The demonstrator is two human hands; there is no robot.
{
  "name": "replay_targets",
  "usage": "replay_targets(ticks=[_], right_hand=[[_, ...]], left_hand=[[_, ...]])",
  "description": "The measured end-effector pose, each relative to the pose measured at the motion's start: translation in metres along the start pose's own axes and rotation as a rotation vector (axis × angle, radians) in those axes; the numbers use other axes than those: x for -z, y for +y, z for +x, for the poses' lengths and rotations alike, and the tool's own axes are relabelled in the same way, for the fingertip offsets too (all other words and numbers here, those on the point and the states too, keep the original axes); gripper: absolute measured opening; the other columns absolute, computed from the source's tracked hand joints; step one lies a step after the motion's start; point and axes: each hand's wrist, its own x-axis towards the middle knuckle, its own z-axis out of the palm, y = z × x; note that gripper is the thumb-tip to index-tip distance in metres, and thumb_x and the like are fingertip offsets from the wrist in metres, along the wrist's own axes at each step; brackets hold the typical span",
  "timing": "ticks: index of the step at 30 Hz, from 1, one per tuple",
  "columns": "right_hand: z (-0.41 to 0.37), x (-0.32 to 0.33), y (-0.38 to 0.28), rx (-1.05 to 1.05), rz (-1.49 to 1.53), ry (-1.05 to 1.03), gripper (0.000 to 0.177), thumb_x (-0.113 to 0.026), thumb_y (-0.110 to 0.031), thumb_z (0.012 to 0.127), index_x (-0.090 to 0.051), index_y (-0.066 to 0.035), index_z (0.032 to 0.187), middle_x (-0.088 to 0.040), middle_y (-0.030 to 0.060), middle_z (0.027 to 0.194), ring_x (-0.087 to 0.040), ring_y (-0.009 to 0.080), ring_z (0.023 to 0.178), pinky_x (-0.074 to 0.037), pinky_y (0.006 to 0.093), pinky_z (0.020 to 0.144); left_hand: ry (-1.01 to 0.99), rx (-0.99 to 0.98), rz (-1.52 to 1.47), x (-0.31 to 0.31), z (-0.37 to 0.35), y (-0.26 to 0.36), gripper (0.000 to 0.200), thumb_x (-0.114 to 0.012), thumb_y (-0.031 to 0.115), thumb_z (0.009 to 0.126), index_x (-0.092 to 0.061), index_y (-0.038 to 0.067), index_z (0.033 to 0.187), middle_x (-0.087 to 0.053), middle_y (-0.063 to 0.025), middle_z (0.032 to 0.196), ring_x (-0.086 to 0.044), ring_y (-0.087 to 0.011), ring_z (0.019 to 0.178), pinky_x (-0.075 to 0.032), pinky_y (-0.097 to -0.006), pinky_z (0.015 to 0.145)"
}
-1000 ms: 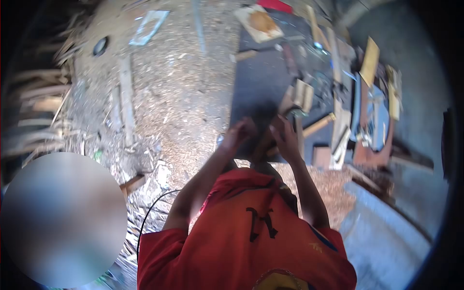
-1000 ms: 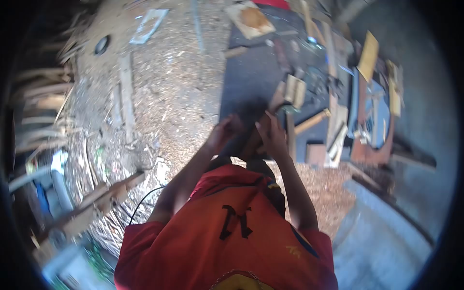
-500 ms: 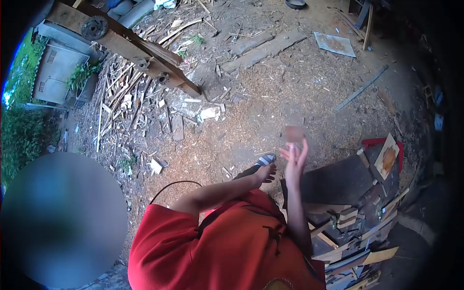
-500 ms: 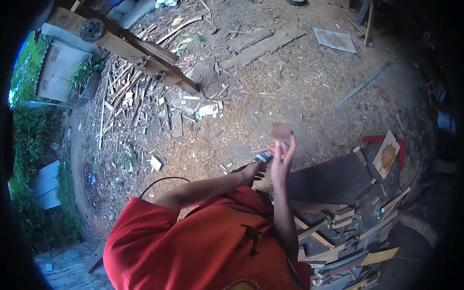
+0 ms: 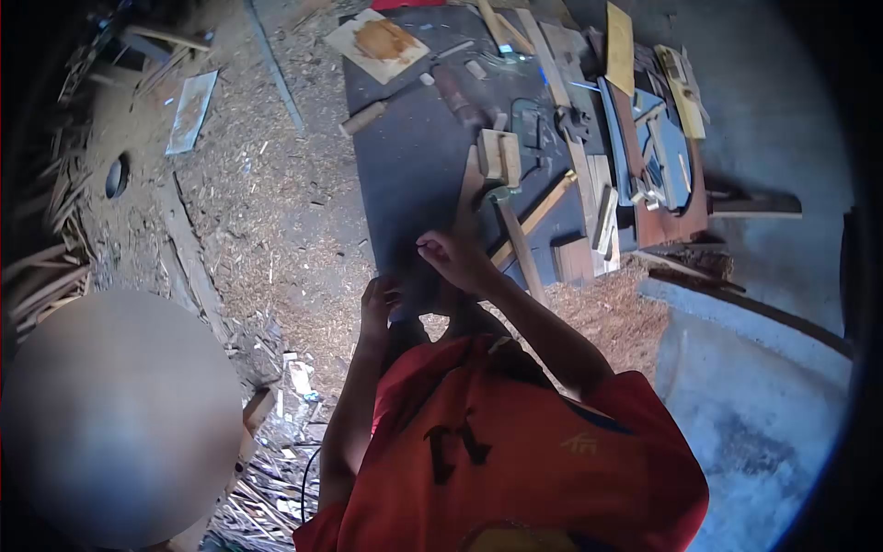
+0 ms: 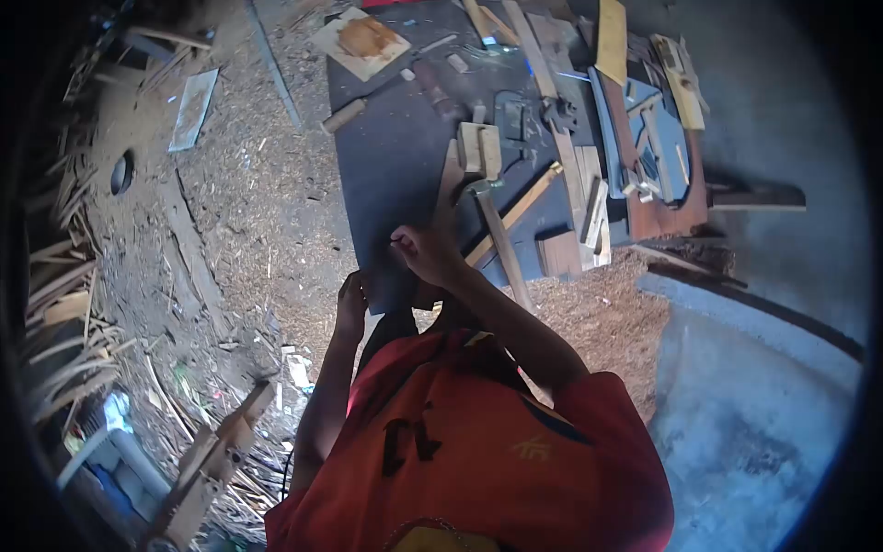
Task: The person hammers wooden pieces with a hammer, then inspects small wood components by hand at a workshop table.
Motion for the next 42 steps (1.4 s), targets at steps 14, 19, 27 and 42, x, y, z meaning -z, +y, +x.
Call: replay_targets(ticks=[14, 19, 27, 42], right_hand=[[-0.101, 0.033, 0.092, -0.356, 0.495, 0.085, 0.037, -0.062, -0.019, 0.096, -0.054, 0.002, 0.126, -0.072, 0.0198, 0.101, -0.076, 0.0312, 0.083, -0.059, 0.0429, 0.067], [-0.064, -0.018, 0.107, -0.588, 0.777, 0.194, 0.055, -0.061, -0.025, 0.1, -0.035, -0.009, 0.146, -0.063, 0.0072, 0.09, -0.066, 0.0153, 0.068, -0.052, 0.0282, 0.052], [-0.055, -0.006, 0.096, -0.625, 1.032, 0.056, 0.048, -0.063, -0.024, 0.098, -0.045, -0.01, 0.141, -0.057, 0.0014, 0.084, -0.053, 0.0077, 0.059, -0.038, 0.0226, 0.046], [-0.06, -0.043, 0.042, -0.268, 0.521, -0.382, 0.035, -0.069, -0.023, 0.098, -0.062, -0.002, 0.125, -0.07, 0.0051, 0.096, -0.067, 0.0136, 0.087, -0.053, 0.0286, 0.074]], left_hand=[[-0.06, -0.135, 0.816, -0.117, 0.095, -0.035, 0.05, -0.055, 0.037, 0.097, -0.059, 0.0, 0.129, -0.059, -0.0197, 0.127, -0.053, -0.0323, 0.12, -0.042, -0.0411, 0.102], [-0.109, -0.076, 0.755, -0.112, 0.113, -0.043, 0.041, -0.058, 0.037, 0.097, -0.066, 0.002, 0.116, -0.066, -0.0078, 0.103, -0.063, -0.0174, 0.094, -0.049, -0.0332, 0.082], [-0.016, -0.189, 0.717, -0.116, 0.087, -0.008, 0.045, -0.06, 0.044, 0.101, -0.068, 0.002, 0.116, -0.069, -0.0136, 0.1, -0.066, -0.0233, 0.092, -0.051, -0.0378, 0.077], [0.216, -0.256, 0.178, -0.061, 0.017, 0.021, 0.039, -0.051, 0.037, 0.108, -0.068, 0.002, 0.106, -0.064, -0.0052, 0.087, -0.055, -0.0125, 0.079, -0.045, -0.0331, 0.072]])
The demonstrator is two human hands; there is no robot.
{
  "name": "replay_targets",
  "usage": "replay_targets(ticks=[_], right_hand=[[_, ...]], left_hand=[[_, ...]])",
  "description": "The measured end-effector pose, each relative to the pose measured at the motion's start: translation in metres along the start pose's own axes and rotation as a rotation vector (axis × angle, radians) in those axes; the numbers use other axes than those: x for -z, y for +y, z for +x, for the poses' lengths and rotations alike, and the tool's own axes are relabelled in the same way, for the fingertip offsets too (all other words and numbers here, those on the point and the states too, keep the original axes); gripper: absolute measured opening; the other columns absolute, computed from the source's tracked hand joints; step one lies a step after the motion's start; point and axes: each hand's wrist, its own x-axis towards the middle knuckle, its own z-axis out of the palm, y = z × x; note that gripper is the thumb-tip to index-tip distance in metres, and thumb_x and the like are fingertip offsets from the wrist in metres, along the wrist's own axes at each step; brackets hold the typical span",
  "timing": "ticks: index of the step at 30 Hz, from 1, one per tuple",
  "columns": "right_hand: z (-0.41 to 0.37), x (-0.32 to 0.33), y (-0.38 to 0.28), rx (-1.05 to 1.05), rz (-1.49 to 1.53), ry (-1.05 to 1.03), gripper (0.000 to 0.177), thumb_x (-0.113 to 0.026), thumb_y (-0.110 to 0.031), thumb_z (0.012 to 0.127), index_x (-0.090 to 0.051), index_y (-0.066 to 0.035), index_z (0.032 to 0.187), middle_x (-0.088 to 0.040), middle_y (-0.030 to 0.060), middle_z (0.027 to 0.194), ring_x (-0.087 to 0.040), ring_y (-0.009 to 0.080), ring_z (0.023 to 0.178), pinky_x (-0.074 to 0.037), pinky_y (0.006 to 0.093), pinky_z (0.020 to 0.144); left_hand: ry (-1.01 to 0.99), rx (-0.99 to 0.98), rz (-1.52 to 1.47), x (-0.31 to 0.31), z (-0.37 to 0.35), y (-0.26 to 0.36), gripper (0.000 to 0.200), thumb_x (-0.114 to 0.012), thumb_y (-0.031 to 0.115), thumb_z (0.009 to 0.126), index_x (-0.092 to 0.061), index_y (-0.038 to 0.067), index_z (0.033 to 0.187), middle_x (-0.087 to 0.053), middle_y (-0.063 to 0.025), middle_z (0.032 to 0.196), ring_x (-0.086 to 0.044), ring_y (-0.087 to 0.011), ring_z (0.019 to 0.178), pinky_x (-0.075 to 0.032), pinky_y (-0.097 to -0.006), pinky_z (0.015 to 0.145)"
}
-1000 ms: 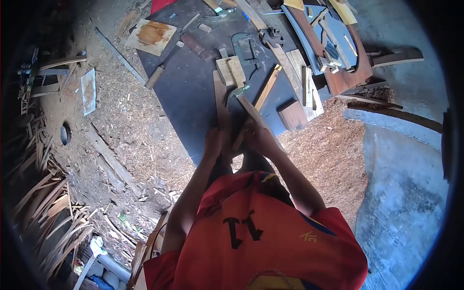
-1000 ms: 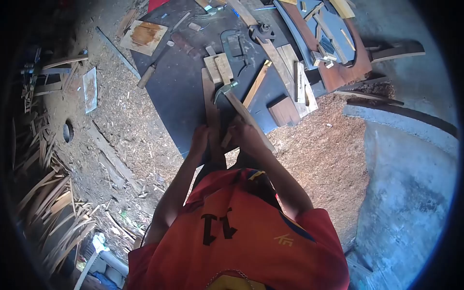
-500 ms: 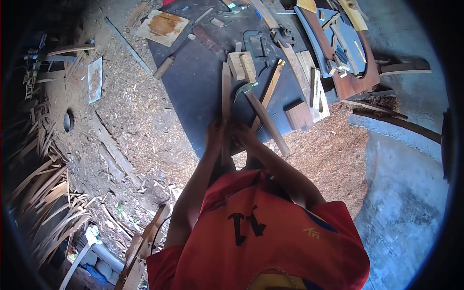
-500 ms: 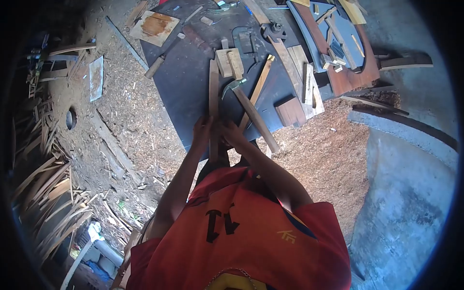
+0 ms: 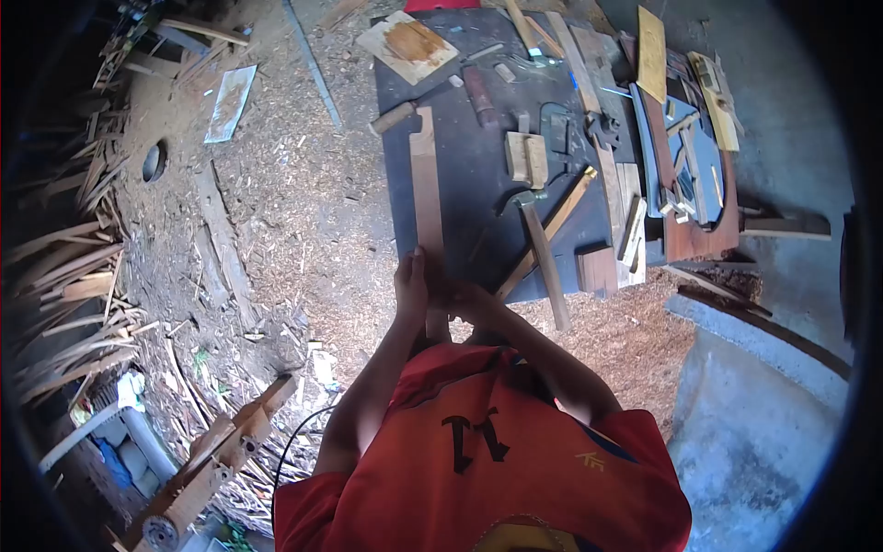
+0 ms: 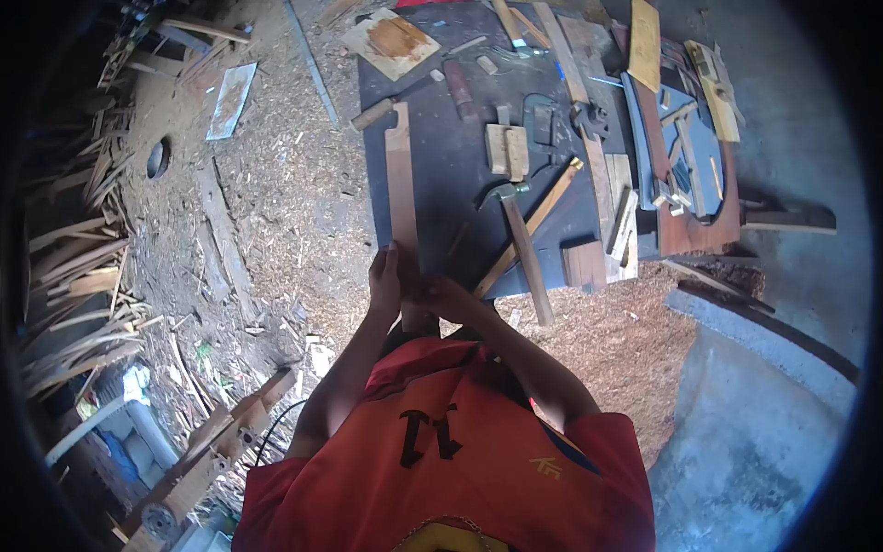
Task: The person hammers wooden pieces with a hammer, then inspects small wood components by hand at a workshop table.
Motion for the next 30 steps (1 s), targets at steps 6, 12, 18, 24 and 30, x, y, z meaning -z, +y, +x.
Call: replay_targets(ticks=[6, 12, 18, 24, 30], right_hand=[[0.019, -0.013, -0.03, 0.059, -0.172, 0.017, 0.028, -0.073, -0.027, 0.095, -0.068, -0.004, 0.109, -0.07, 0.002, 0.09, -0.063, 0.0079, 0.081, -0.049, 0.0266, 0.067], [0.091, -0.071, -0.057, -0.026, -0.032, 0.208, 0.036, -0.075, -0.03, 0.094, -0.065, -0.013, 0.124, -0.069, -0.0013, 0.108, -0.059, 0.0078, 0.087, -0.046, 0.0256, 0.074], [0.163, -0.162, -0.031, -0.919, 0.432, -0.647, 0.03, -0.044, -0.023, 0.111, -0.051, -0.005, 0.133, -0.049, -0.0009, 0.078, -0.043, 0.0046, 0.062, -0.04, 0.0223, 0.058], [0.146, -0.247, -0.027, -1.079, 0.09, -0.551, 0.043, -0.051, -0.037, 0.108, -0.053, -0.001, 0.13, -0.057, 0.009, 0.096, -0.059, 0.0143, 0.082, -0.056, 0.03, 0.076], [0.139, -0.251, 0.052, -1.03, -0.259, -0.292, 0.082, -0.066, -0.044, 0.094, -0.023, -0.008, 0.154, -0.029, 0.0226, 0.149, -0.033, 0.0384, 0.141, -0.042, 0.0602, 0.111]], left_hand=[[0.275, -0.148, -0.466, 0.055, -0.019, 0.034, 0.032, -0.057, 0.034, 0.107, -0.07, 0.004, 0.105, -0.065, 0.0004, 0.088, -0.057, -0.0079, 0.078, -0.046, -0.0262, 0.07], [0.645, -0.205, -0.711, 0.124, -0.064, 0.002, 0.026, -0.066, 0.022, 0.102, -0.06, -0.001, 0.114, -0.065, -0.0076, 0.103, -0.068, -0.0166, 0.092, -0.056, -0.03, 0.082], [1.251, -0.231, -0.756, 0.19, -0.114, -0.028, 0.056, -0.084, 0.025, 0.088, -0.048, -0.001, 0.123, -0.065, -0.0109, 0.109, -0.066, -0.017, 0.097, -0.055, -0.0308, 0.085], [1.489, -0.168, -0.947, 0.227, -0.147, -0.091, 0.034, -0.084, 0.025, 0.088, -0.063, 0.0, 0.101, -0.072, -0.0062, 0.088, -0.066, -0.0106, 0.075, -0.054, -0.0277, 0.068], [1.606, 0.053, -0.857, 0.208, -0.152, -0.138, 0.035, -0.08, 0.028, 0.091, -0.066, -0.003, 0.096, -0.072, -0.0072, 0.084, -0.067, -0.0122, 0.076, -0.056, -0.0308, 0.068]])
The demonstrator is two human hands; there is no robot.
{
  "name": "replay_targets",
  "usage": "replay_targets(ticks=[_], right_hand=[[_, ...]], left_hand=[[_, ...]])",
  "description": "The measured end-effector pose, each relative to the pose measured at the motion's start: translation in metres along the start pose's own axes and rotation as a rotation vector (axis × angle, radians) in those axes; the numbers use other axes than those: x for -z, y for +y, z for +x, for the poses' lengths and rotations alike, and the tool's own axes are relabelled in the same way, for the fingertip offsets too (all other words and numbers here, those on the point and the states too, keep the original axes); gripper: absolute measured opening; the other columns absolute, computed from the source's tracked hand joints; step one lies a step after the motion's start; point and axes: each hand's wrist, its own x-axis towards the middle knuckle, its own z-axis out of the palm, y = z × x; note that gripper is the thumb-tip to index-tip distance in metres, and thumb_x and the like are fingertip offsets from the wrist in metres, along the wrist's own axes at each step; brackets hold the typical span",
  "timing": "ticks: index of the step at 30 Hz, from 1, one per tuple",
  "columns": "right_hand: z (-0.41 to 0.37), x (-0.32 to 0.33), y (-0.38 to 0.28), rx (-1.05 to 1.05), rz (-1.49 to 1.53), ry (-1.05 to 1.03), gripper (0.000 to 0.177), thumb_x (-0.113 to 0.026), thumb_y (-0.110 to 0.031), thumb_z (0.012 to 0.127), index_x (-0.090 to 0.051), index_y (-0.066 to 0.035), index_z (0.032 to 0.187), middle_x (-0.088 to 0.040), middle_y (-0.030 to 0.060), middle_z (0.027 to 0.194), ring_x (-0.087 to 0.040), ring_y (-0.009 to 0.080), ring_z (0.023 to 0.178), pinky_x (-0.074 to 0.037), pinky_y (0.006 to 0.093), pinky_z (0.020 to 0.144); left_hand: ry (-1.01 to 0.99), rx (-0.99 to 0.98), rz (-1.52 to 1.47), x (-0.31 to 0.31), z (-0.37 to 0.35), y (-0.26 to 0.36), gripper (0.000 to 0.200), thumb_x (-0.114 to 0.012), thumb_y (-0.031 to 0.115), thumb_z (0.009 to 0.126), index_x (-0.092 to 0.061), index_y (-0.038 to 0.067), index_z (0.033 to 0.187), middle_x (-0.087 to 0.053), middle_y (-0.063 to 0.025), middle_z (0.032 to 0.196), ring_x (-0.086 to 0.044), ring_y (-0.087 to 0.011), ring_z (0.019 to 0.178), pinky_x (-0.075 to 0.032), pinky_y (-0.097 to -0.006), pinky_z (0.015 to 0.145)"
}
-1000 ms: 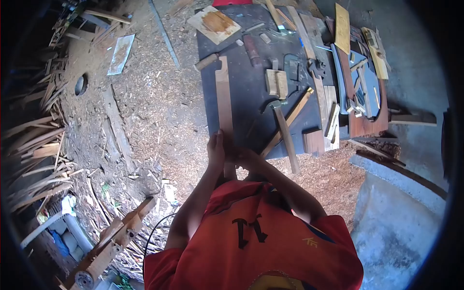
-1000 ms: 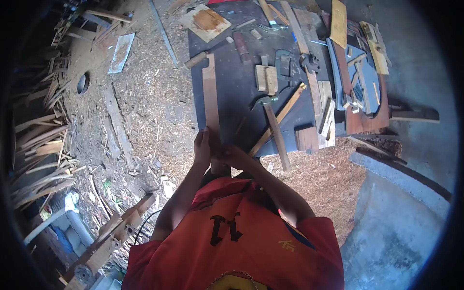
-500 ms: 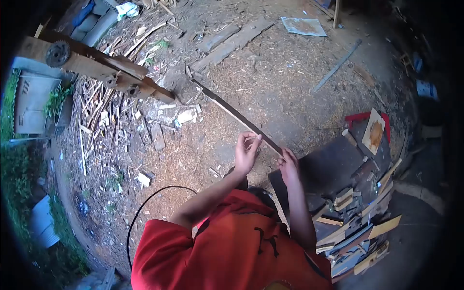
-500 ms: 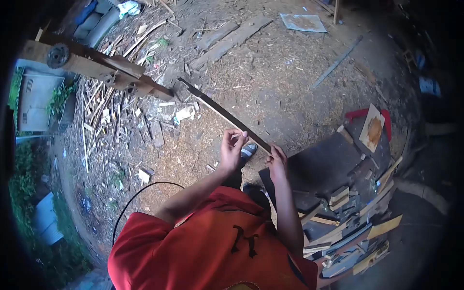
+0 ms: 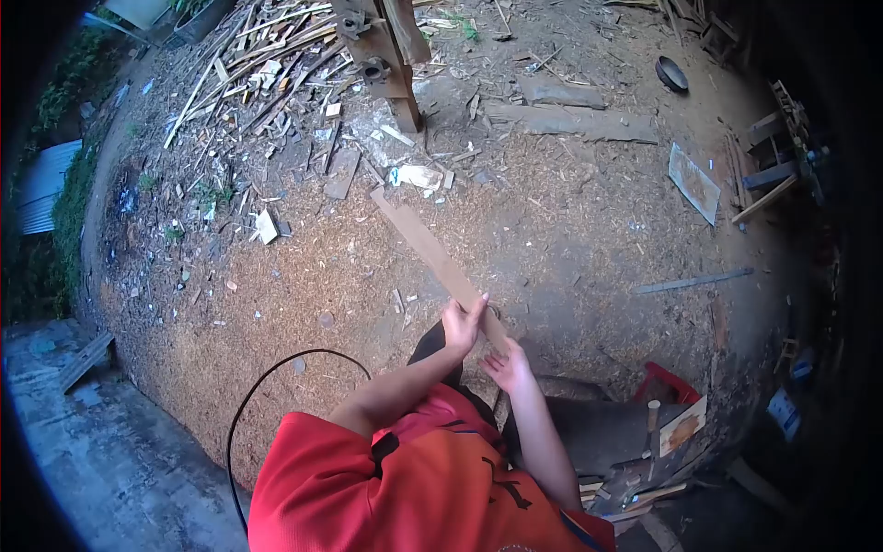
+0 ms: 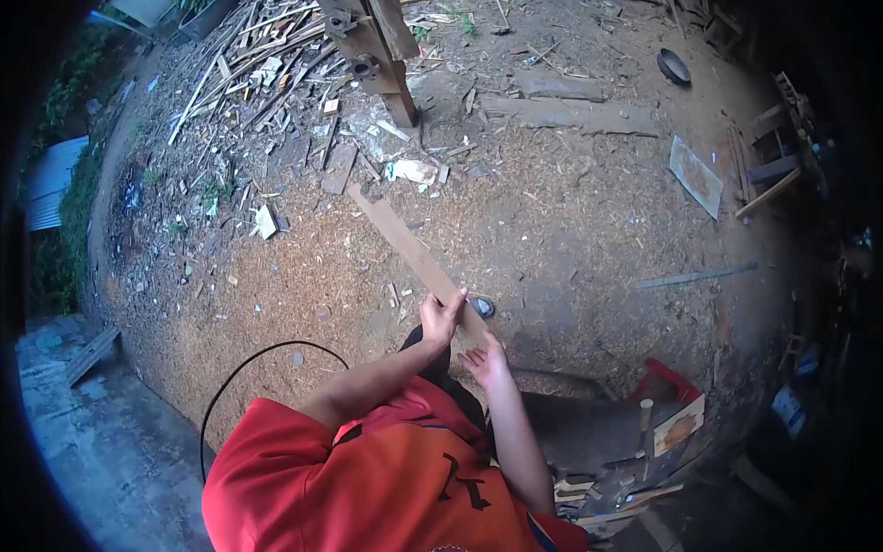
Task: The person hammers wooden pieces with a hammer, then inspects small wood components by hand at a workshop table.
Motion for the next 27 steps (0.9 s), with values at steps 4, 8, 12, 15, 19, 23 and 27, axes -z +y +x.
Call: replay_targets(ticks=[4, 8, 12, 15, 19, 23, 27], right_hand=[[0.022, -0.035, 0.02, 0.042, -0.16, 0.149, 0.062, -0.054, -0.046, 0.098, -0.041, -0.012, 0.148, -0.038, 0.0159, 0.147, -0.045, 0.0337, 0.13, -0.048, 0.0546, 0.102], [0.009, -0.16, -0.015, 0.158, -0.49, -0.357, 0.078, -0.031, -0.075, 0.098, -0.052, -0.019, 0.147, -0.057, 0.0083, 0.139, -0.051, 0.0211, 0.13, -0.041, 0.0447, 0.106], [-0.08, -0.269, -0.083, 0.637, -1.001, -0.718, 0.081, -0.035, -0.069, 0.102, -0.035, -0.012, 0.159, -0.036, 0.017, 0.16, -0.036, 0.0319, 0.148, -0.031, 0.0457, 0.12], [-0.095, -0.252, -0.099, 0.927, -1.101, -0.6, 0.072, -0.041, -0.062, 0.104, -0.041, -0.011, 0.155, -0.041, 0.0189, 0.159, -0.048, 0.0345, 0.14, -0.037, 0.0438, 0.118], [-0.057, -0.106, -0.085, 1.019, -0.913, -0.271, 0.055, -0.05, -0.049, 0.104, -0.061, -0.007, 0.138, -0.065, 0.0157, 0.136, -0.062, 0.0308, 0.125, -0.047, 0.0397, 0.106], [-0.03, 0.079, -0.032, 1.142, -0.477, 0.205, 0.037, -0.059, -0.04, 0.101, -0.068, -0.011, 0.122, -0.074, 0.0084, 0.115, -0.071, 0.0217, 0.104, -0.054, 0.033, 0.089], [-0.132, 0.201, 0.072, 1.236, -0.287, 1.004, 0.036, -0.069, -0.023, 0.096, -0.061, -0.005, 0.126, -0.069, 0.0137, 0.11, -0.07, 0.0257, 0.098, -0.056, 0.0367, 0.083]], left_hand=[[-0.01, 0.029, 0.065, 0.014, 0.012, -0.012, 0.037, -0.078, 0.03, 0.093, -0.064, -0.003, 0.104, -0.071, -0.0102, 0.092, -0.066, -0.0141, 0.083, -0.055, -0.0328, 0.075], [0.373, 0.016, -0.162, 0.032, 0.042, -0.029, 0.055, -0.045, 0.052, 0.106, -0.056, 0.0, 0.12, -0.06, -0.0135, 0.112, -0.058, -0.0204, 0.101, -0.049, -0.0352, 0.089], [0.324, 0.113, -0.273, 0.061, 0.066, -0.073, 0.059, -0.038, 0.055, 0.106, -0.057, 0.003, 0.127, -0.062, -0.0156, 0.115, -0.063, -0.0239, 0.104, -0.052, -0.04, 0.094], [-0.018, 0.348, -0.433, 0.057, 0.098, -0.086, 0.076, -0.04, 0.065, 0.1, -0.051, 0.004, 0.144, -0.063, -0.016, 0.133, -0.065, -0.0313, 0.115, -0.051, -0.0501, 0.104], [-0.427, 0.22, -0.093, -0.022, 0.068, -0.092, 0.057, -0.042, 0.053, 0.104, -0.057, 0.006, 0.134, -0.062, -0.0104, 0.121, -0.063, -0.0244, 0.112, -0.051, -0.043, 0.098], [-0.841, 0.205, 0.372, -0.112, -0.029, -0.035, 0.032, -0.052, 0.03, 0.105, -0.063, 0.004, 0.119, -0.066, -0.0105, 0.107, -0.067, -0.0192, 0.089, -0.055, -0.0342, 0.076], [-1.46, 0.054, 0.505, -0.162, -0.114, -0.09, 0.029, -0.06, 0.026, 0.1, -0.062, 0.003, 0.12, -0.066, -0.0092, 0.098, -0.066, -0.0166, 0.084, -0.054, -0.0312, 0.072]])
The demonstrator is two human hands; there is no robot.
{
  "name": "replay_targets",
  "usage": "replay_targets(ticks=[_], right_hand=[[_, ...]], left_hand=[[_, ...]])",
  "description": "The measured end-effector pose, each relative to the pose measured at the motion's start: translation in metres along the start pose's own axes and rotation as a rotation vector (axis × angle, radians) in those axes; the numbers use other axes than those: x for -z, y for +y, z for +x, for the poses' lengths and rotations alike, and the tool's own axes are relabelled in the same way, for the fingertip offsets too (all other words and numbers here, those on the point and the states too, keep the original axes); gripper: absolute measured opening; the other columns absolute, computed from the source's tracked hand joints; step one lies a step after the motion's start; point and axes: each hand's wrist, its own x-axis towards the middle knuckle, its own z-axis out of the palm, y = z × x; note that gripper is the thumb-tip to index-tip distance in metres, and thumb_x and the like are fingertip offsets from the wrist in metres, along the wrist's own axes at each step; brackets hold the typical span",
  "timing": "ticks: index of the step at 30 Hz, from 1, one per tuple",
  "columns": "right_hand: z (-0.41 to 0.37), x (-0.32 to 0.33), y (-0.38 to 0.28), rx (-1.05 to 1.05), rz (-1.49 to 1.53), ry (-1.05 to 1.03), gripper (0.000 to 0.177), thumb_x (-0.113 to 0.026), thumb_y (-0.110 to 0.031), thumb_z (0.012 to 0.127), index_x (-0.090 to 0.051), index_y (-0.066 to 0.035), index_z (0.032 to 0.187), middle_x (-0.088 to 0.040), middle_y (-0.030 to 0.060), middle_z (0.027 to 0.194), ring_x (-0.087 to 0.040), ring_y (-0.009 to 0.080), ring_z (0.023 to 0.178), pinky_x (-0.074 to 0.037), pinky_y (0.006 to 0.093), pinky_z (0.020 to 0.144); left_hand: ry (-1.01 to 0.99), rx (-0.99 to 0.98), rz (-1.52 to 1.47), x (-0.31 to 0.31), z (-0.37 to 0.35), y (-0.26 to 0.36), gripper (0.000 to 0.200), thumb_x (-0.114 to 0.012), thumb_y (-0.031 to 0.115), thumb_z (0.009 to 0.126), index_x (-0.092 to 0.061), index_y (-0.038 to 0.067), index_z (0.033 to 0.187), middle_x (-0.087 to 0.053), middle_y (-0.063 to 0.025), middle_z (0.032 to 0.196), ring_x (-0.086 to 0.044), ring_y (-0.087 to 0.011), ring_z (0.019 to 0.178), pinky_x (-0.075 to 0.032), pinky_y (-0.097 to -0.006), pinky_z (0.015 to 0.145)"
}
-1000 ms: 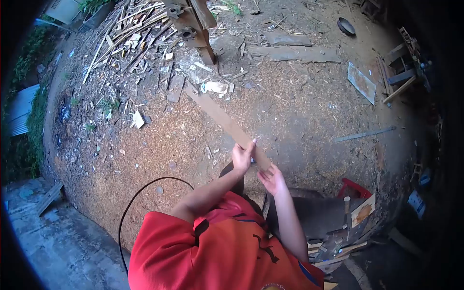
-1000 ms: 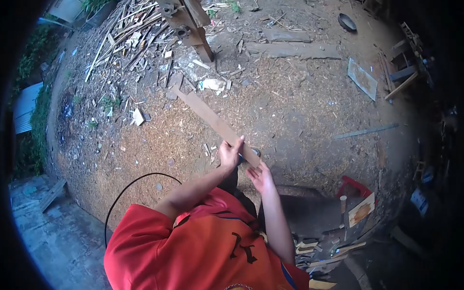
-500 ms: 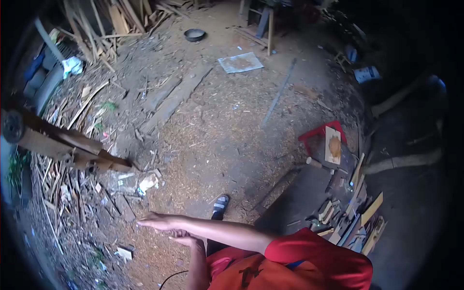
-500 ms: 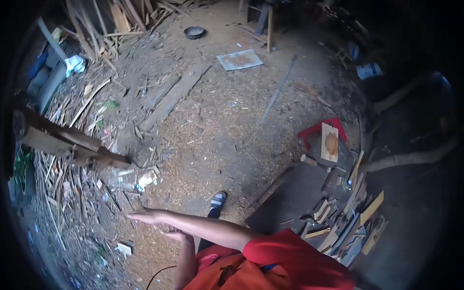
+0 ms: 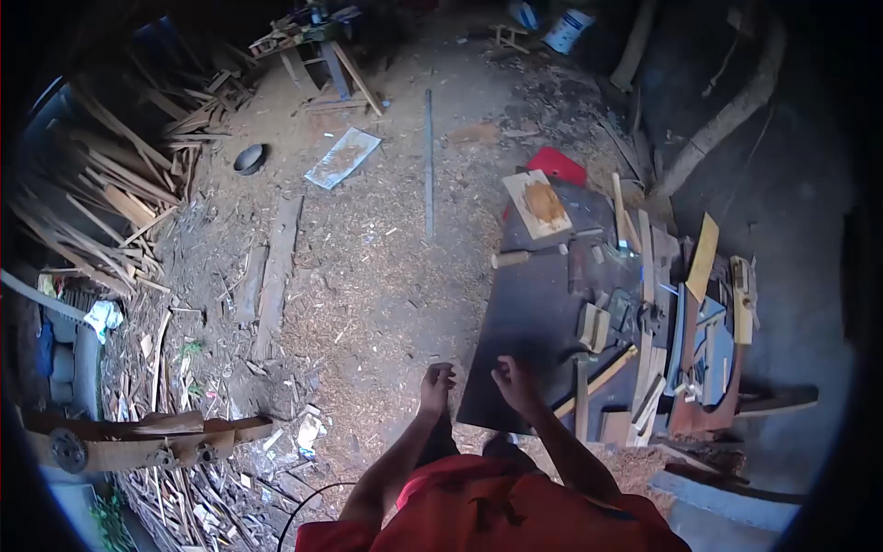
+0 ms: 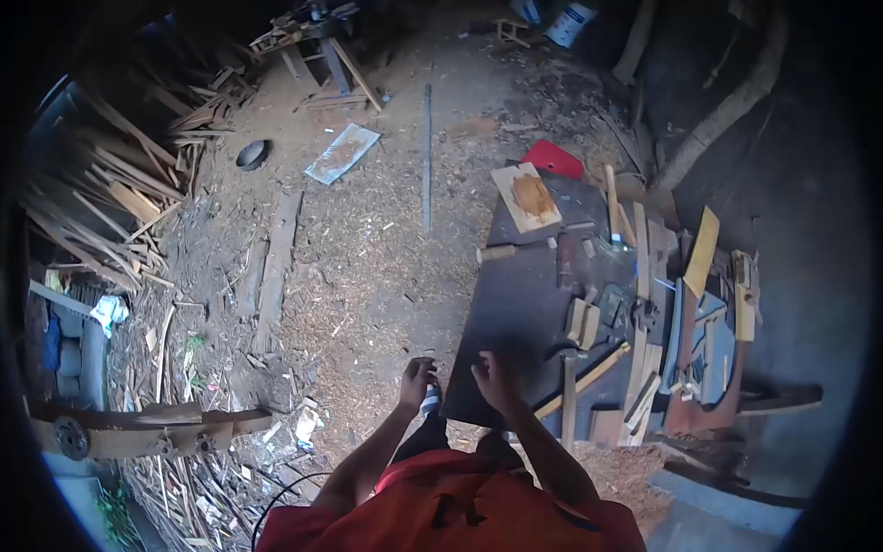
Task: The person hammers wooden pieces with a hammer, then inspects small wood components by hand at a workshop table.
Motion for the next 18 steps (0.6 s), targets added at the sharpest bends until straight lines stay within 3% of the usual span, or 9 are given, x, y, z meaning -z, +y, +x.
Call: replay_targets(ticks=[1, 2, 4, 6, 8, 11, 16, 18], right_hand=[[-0.02, 0.032, 0.013, 0.065, -0.282, 0.23, 0.038, -0.071, -0.024, 0.095, -0.059, -0.006, 0.127, -0.069, 0.0151, 0.107, -0.07, 0.0301, 0.094, -0.056, 0.0392, 0.081], [-0.037, 0.051, 0.032, 0.002, -0.264, 0.265, 0.04, -0.071, -0.025, 0.094, -0.059, -0.006, 0.127, -0.068, 0.0162, 0.105, -0.069, 0.0324, 0.091, -0.055, 0.0412, 0.08], [-0.076, 0.08, 0.055, -0.167, -0.162, 0.367, 0.04, -0.07, -0.024, 0.094, -0.058, -0.005, 0.127, -0.067, 0.0176, 0.104, -0.068, 0.0343, 0.088, -0.054, 0.0433, 0.079], [-0.108, 0.106, 0.058, -0.306, -0.03, 0.488, 0.034, -0.066, -0.017, 0.094, -0.059, -0.003, 0.124, -0.067, 0.0191, 0.108, -0.068, 0.0369, 0.09, -0.055, 0.0455, 0.079], [-0.134, 0.119, 0.064, -0.366, 0.041, 0.582, 0.031, -0.064, -0.011, 0.092, -0.06, -0.003, 0.121, -0.067, 0.0211, 0.106, -0.069, 0.0412, 0.092, -0.056, 0.0468, 0.079], [-0.161, 0.121, 0.086, -0.427, -0.001, 0.583, 0.026, -0.065, -0.012, 0.092, -0.061, -0.002, 0.116, -0.067, 0.023, 0.103, -0.068, 0.0445, 0.091, -0.055, 0.0488, 0.079], [-0.166, 0.113, 0.086, -0.367, 0.067, 0.517, 0.021, -0.065, -0.013, 0.093, -0.063, -0.003, 0.111, -0.068, 0.0226, 0.103, -0.066, 0.0486, 0.09, -0.055, 0.0519, 0.079], [-0.162, 0.112, 0.082, -0.384, 0.057, 0.451, 0.024, -0.066, -0.013, 0.092, -0.063, -0.003, 0.113, -0.069, 0.0197, 0.101, -0.069, 0.0441, 0.09, -0.057, 0.0488, 0.078]], left_hand=[[-0.083, 0.057, 0.151, -0.021, -0.002, 0.011, 0.028, -0.061, 0.024, 0.1, -0.063, 0.004, 0.119, -0.067, -0.0081, 0.097, -0.067, -0.0164, 0.085, -0.054, -0.0309, 0.072], [-0.18, 0.13, 0.305, -0.042, -0.01, 0.019, 0.026, -0.062, 0.023, 0.099, -0.063, 0.005, 0.118, -0.067, -0.0069, 0.097, -0.067, -0.0161, 0.086, -0.054, -0.0305, 0.072], [-0.344, -0.217, 0.5, -0.065, -0.004, -0.024, 0.031, -0.062, 0.032, 0.1, -0.064, 0.008, 0.119, -0.07, -0.0136, 0.101, -0.069, -0.0271, 0.095, -0.056, -0.0439, 0.078], [-0.455, -0.227, 0.813, -0.098, -0.019, -0.009, 0.03, -0.062, 0.029, 0.098, -0.063, 0.007, 0.118, -0.069, -0.0187, 0.105, -0.068, -0.036, 0.099, -0.054, -0.0488, 0.084], [-0.479, -0.321, 0.771, -0.121, -0.031, -0.013, 0.031, -0.066, 0.026, 0.094, -0.062, 0.005, 0.117, -0.067, -0.019, 0.108, -0.066, -0.039, 0.1, -0.053, -0.0477, 0.087], [-0.512, -0.413, 0.853, -0.146, -0.048, -0.016, 0.032, -0.069, 0.026, 0.095, -0.061, 0.006, 0.119, -0.065, -0.0166, 0.113, -0.066, -0.0332, 0.105, -0.053, -0.0452, 0.089], [-0.43, -0.522, 1.087, -0.187, -0.056, -0.011, 0.039, -0.073, 0.021, 0.088, -0.058, 0.006, 0.12, -0.059, -0.0185, 0.115, -0.057, -0.0397, 0.113, -0.047, -0.0509, 0.095], [-0.424, -0.545, 1.19, -0.198, -0.051, -0.014, 0.036, -0.072, 0.021, 0.088, -0.058, 0.006, 0.118, -0.059, -0.0185, 0.115, -0.057, -0.0399, 0.113, -0.047, -0.0519, 0.095]])
